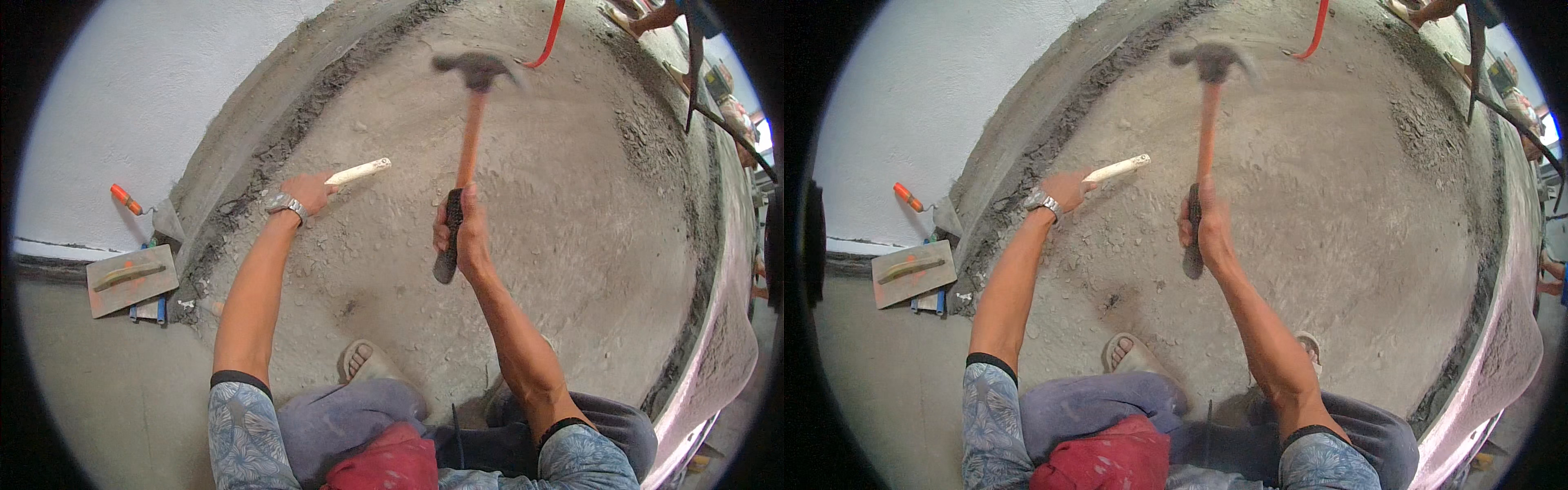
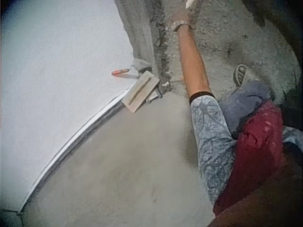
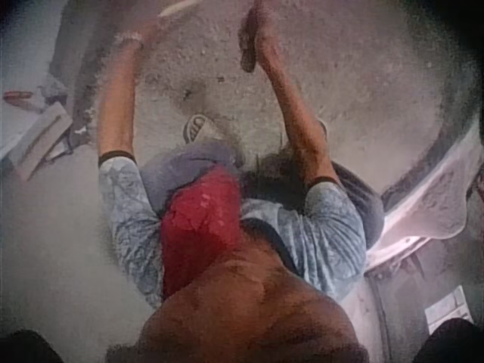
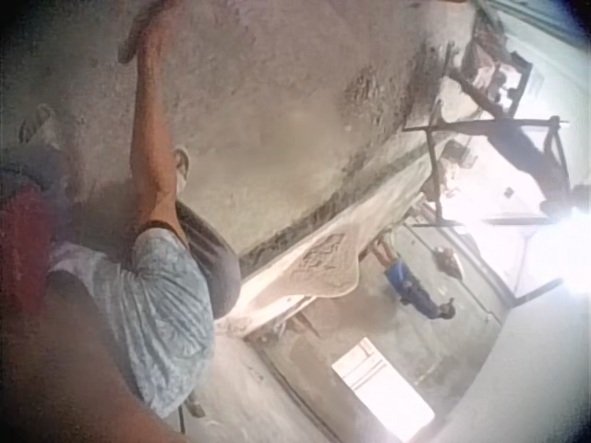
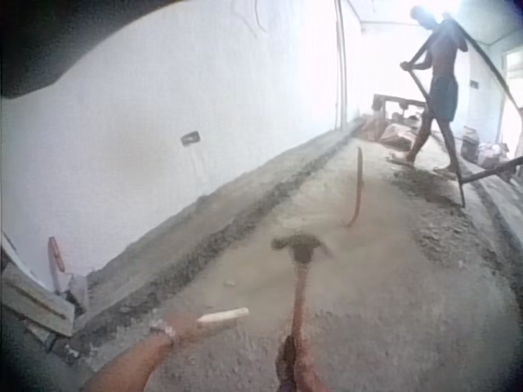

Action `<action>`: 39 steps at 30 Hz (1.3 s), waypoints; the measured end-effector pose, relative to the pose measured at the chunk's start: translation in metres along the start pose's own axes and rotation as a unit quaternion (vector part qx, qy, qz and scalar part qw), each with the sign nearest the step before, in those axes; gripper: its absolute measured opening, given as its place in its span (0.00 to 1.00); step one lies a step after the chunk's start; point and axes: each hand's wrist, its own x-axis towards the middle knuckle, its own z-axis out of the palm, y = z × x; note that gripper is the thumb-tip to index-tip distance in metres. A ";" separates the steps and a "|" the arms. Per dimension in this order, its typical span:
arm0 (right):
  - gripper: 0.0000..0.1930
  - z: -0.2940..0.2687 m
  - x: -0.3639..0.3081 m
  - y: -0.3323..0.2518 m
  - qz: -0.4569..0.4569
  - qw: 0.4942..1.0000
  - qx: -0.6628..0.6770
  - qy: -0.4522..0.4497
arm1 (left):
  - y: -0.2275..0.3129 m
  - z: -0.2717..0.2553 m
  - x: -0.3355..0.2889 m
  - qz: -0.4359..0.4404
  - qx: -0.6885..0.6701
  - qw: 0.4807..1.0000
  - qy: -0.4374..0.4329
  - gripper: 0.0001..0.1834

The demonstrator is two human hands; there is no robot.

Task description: The person uses a hammer and a chisel to break up a concrete floor. They repeatedly strike the chisel with the hammer to chip away at the surface, creating a pile of debris.

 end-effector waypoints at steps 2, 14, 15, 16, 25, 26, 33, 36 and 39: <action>0.35 0.013 -0.001 0.001 -0.085 0.996 0.034 0.021 | 0.002 -0.004 0.000 0.004 -0.002 1.000 0.000 0.21; 0.34 -0.024 -0.018 0.094 0.393 0.889 0.234 0.033 | -0.021 -0.029 -0.002 -0.095 0.015 0.995 0.022 0.21; 0.34 -0.021 -0.023 0.099 0.379 0.895 0.236 0.011 | -0.022 -0.028 -0.001 -0.054 -0.016 0.998 0.032 0.21; 0.34 -0.017 -0.027 0.104 0.368 0.902 0.225 0.021 | -0.021 -0.024 -0.002 -0.021 -0.041 0.998 0.042 0.22; 0.34 -0.006 -0.031 0.104 0.283 0.954 -0.045 0.085 | 0.000 -0.001 0.002 0.023 -0.004 0.999 0.033 0.22; 0.35 -0.005 -0.031 0.098 0.263 0.959 -0.071 0.079 | 0.000 -0.001 0.002 0.020 0.008 0.999 0.032 0.22; 0.35 0.006 -0.003 0.022 0.045 0.998 -0.023 0.038 | 0.003 -0.002 0.000 0.026 0.021 0.999 0.021 0.21; 0.33 0.021 0.002 0.014 -0.079 0.993 0.072 0.053 | 0.005 -0.007 0.000 0.028 0.022 0.999 0.018 0.21; 0.33 0.032 -0.007 0.026 0.007 0.997 -0.003 0.071 | 0.007 -0.009 -0.002 0.030 0.012 0.999 0.030 0.20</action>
